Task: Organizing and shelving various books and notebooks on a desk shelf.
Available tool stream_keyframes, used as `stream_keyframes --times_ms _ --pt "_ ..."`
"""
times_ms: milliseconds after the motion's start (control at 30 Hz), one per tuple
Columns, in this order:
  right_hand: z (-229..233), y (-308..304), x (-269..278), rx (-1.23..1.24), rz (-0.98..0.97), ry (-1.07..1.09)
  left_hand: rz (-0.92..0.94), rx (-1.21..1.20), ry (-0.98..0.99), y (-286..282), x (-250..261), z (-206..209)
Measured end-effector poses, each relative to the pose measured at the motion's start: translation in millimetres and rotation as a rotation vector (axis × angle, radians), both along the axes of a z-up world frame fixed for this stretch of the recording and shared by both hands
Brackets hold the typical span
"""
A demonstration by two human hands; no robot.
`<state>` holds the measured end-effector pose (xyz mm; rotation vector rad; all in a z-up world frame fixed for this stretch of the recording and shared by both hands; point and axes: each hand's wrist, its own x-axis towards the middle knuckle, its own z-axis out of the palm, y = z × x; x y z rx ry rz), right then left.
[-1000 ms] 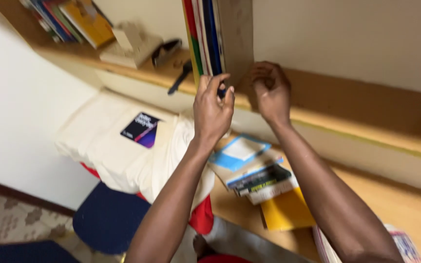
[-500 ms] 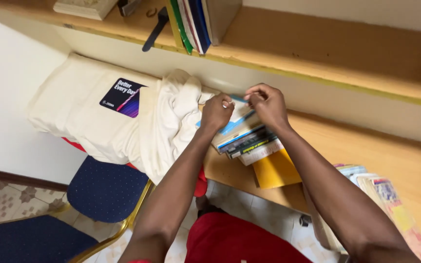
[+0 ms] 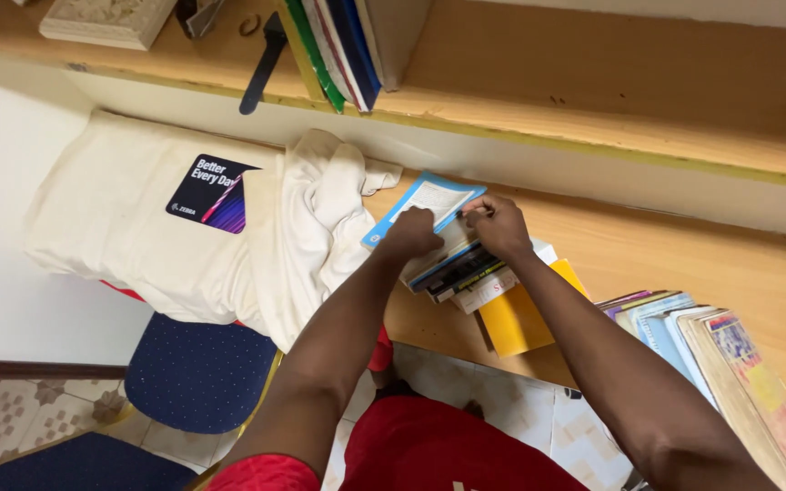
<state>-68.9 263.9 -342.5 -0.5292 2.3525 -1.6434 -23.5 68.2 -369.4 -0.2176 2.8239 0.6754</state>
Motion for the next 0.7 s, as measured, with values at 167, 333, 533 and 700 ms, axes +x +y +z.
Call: stream_keyframes --times_ms 167,333,533,700 --pt "-3 -1 1 0.003 0.002 -0.010 -0.041 -0.115 0.099 -7 3 -18" --pt "7 10 -1 0.069 -0.057 0.154 0.161 -0.068 0.288 -8 44 57" --pt "5 7 -4 0.192 -0.151 0.425 0.152 -0.037 0.555 -41 93 114" --pt "73 7 52 0.029 0.039 0.183 0.108 0.367 0.637 -75 150 120"
